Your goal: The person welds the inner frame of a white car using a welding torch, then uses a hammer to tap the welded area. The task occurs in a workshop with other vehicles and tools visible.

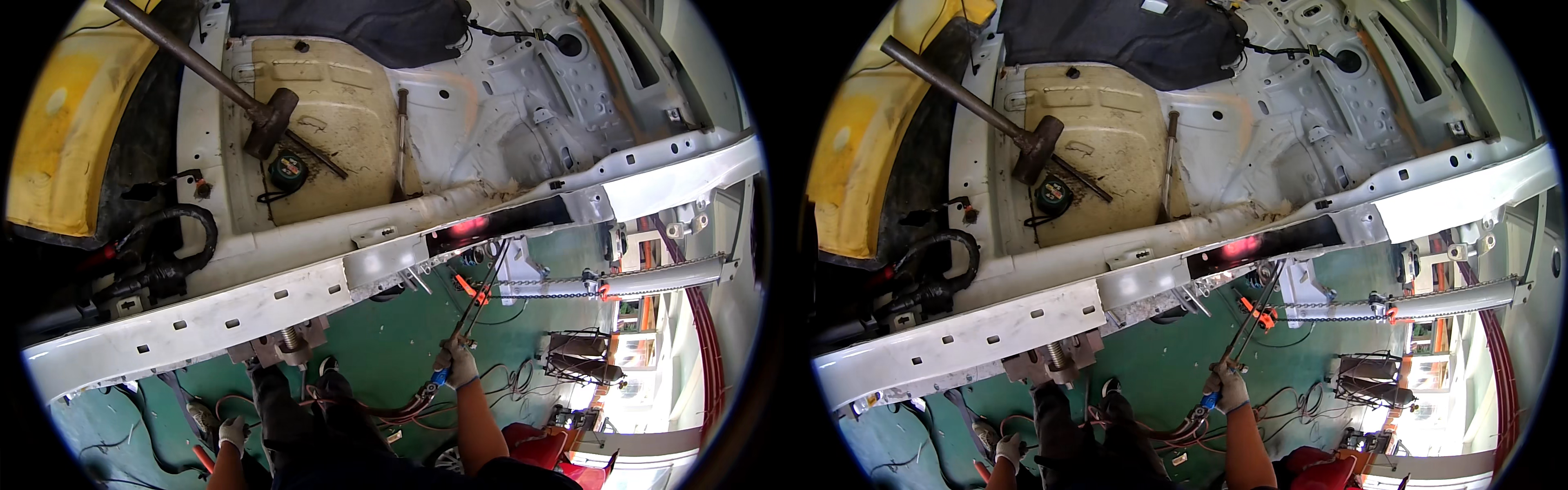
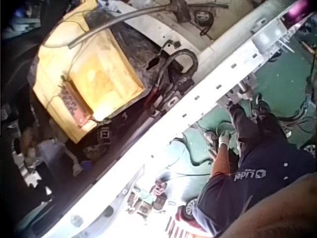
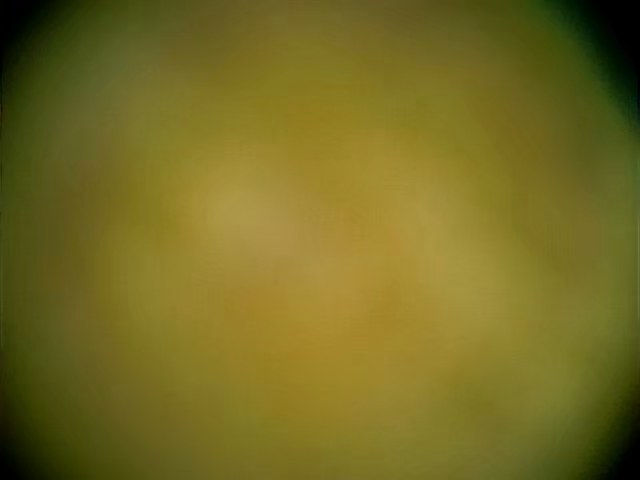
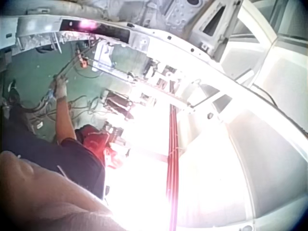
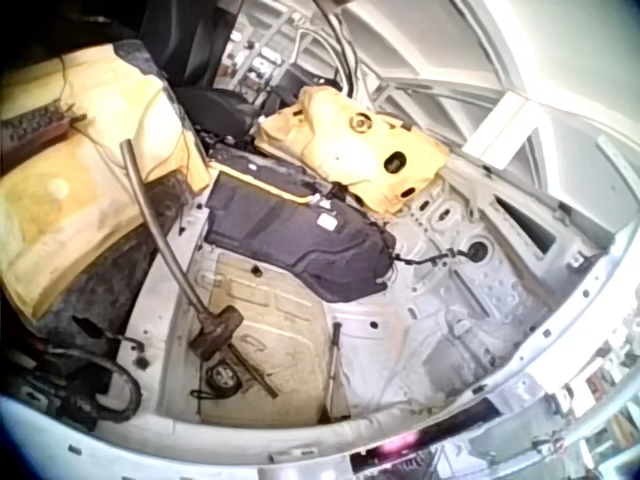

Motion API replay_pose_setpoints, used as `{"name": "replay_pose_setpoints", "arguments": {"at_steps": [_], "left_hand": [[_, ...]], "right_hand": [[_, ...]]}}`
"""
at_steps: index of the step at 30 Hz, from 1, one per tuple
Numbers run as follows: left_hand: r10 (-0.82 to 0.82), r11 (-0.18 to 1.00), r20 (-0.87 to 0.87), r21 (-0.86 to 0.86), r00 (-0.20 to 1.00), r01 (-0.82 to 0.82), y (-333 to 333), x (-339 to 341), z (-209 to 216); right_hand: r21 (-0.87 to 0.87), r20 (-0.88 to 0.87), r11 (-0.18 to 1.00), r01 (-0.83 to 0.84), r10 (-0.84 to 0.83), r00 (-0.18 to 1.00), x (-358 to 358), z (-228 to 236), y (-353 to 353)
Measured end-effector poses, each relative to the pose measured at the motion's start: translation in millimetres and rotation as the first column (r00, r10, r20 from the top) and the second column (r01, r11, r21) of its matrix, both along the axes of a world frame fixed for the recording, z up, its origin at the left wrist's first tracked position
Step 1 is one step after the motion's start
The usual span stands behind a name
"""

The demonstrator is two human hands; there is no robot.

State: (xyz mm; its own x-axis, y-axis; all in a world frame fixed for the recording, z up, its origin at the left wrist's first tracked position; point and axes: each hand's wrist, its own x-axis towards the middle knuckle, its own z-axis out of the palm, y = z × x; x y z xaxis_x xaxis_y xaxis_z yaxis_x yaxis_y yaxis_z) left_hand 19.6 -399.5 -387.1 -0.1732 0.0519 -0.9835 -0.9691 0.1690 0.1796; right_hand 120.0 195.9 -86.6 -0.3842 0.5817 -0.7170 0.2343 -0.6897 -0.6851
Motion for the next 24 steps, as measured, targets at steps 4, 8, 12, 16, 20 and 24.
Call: {"name": "replay_pose_setpoints", "arguments": {"at_steps": [4, 8, 12, 16, 20, 24], "left_hand": [[0.036, 0.999, 0.019, 0.007, 0.999, -0.036, 2, 3, -3], [0.182, 0.983, 0.086, 0.014, 0.98, -0.184, 11, 4, 4], [0.169, 0.985, 0.111, 0.014, 0.979, -0.172, 9, 9, -4], [0.174, 0.983, 0.064, 0.05, 0.983, -0.177, 13, 13, -4], [0.124, 0.991, 0.035, -0.043, 0.992, -0.123, 33, -4, 35], [0.104, 0.994, -0.017, 0.021, 0.994, -0.104, 31, -8, 30]], "right_hand": [[-0.031, -0.037, 0.999, -0.025, 0.024, 0.999, 6, -4, -7], [-0.034, -0.04, 0.997, -0.069, 0.068, 0.997, 9, -6, -17], [-0.057, -0.05, 0.997, -0.042, 0.039, 0.998, 10, -6, -6], [-0.002, -0.008, 0.998, -0.069, 0.069, 0.998, 10, -5, -17], [0.037, 0.008, 0.997, -0.075, 0.074, 0.997, 11, -6, -6], [0.074, -0.013, 0.996, -0.049, 0.05, 0.999, -8, -3, 26]]}}
